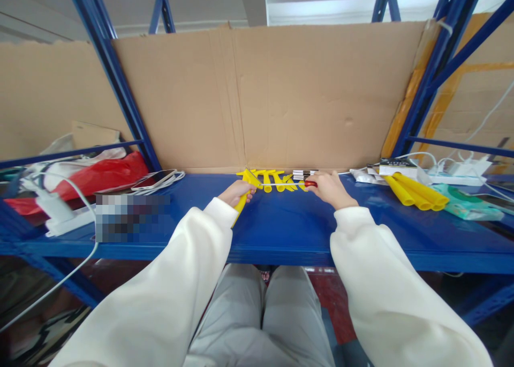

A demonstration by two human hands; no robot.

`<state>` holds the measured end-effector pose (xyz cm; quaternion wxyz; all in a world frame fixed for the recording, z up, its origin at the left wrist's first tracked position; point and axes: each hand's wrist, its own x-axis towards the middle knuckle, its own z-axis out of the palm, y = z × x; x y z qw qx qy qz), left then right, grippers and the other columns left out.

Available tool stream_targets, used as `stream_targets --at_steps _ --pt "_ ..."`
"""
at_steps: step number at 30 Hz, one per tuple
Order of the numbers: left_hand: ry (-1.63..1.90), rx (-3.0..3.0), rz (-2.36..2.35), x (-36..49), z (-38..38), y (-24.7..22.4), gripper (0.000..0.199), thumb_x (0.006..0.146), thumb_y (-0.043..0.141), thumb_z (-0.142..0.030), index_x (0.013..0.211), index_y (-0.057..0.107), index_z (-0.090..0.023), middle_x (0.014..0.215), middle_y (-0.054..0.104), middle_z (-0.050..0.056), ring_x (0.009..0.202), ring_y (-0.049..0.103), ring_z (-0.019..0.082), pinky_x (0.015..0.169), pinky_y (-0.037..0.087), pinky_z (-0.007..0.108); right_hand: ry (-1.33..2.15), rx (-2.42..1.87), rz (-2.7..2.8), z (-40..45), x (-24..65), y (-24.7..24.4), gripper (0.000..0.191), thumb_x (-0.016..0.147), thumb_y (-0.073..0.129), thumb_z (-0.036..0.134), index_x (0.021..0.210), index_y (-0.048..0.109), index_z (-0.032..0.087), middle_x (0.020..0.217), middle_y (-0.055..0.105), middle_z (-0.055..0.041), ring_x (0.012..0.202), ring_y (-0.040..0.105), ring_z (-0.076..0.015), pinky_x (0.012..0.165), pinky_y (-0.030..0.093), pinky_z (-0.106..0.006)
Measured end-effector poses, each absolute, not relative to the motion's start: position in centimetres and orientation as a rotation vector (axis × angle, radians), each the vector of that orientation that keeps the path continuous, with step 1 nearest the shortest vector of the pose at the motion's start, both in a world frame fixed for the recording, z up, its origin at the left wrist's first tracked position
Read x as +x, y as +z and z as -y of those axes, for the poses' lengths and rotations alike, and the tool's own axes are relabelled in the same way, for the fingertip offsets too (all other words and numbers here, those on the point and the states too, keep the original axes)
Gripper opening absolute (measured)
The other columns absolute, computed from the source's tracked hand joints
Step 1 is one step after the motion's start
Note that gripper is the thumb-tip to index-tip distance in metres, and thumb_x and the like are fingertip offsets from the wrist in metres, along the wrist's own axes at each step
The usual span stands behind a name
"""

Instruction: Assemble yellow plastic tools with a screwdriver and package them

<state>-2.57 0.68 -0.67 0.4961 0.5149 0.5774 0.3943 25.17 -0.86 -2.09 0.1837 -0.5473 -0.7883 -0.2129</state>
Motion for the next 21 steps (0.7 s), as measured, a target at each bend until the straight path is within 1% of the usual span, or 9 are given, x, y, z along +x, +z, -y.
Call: stream_targets --at_steps 5,11,18,21 --pt "0.955 1.237 -1.425 -2.55 -0.56 -0.58 0.029 0.088 0.054 0.002 0.068 0.047 -0.017 0.046 0.042 -0.008 0.036 0.035 0.004 0.040 0.026 0.018 -0.604 -1.537 2.213 1.13 25.07 -1.92 0.022 0.092 0.055 0.033 0.095 0.075 0.024 0.099 0.077 -0.0094 0.098 0.066 -0.0273 0.077 0.034 -0.036" --pt "0.948 1.226 -1.430 -2.55 -0.65 -0.60 0.027 0.086 0.054 0.002 0.068 0.048 -0.017 0.046 0.042 -0.007 0.038 0.036 0.006 0.042 0.027 0.019 -0.606 -1.527 2.212 1.19 25.03 -1.88 0.021 0.092 0.056 0.033 0.095 0.075 0.025 0.097 0.077 -0.0094 0.098 0.066 -0.0276 0.076 0.033 -0.036" --pt "0.960 1.230 -1.406 -2.54 -0.67 -0.66 0.031 0.088 0.053 0.003 0.067 0.046 -0.018 0.047 0.042 -0.008 0.037 0.034 0.004 0.042 0.026 0.018 -0.600 -1.497 2.249 1.01 25.20 -1.93 0.021 0.092 0.056 0.032 0.096 0.075 0.024 0.099 0.077 -0.0100 0.098 0.066 -0.0270 0.077 0.035 -0.035" --pt "0.960 1.247 -1.401 -2.53 -0.71 -0.72 0.029 0.088 0.053 0.003 0.068 0.047 -0.017 0.046 0.042 -0.008 0.037 0.034 0.004 0.040 0.026 0.017 -0.602 -1.512 2.250 0.99 25.26 -1.96 0.022 0.092 0.056 0.032 0.098 0.075 0.023 0.100 0.077 -0.0105 0.098 0.066 -0.0270 0.077 0.037 -0.035"
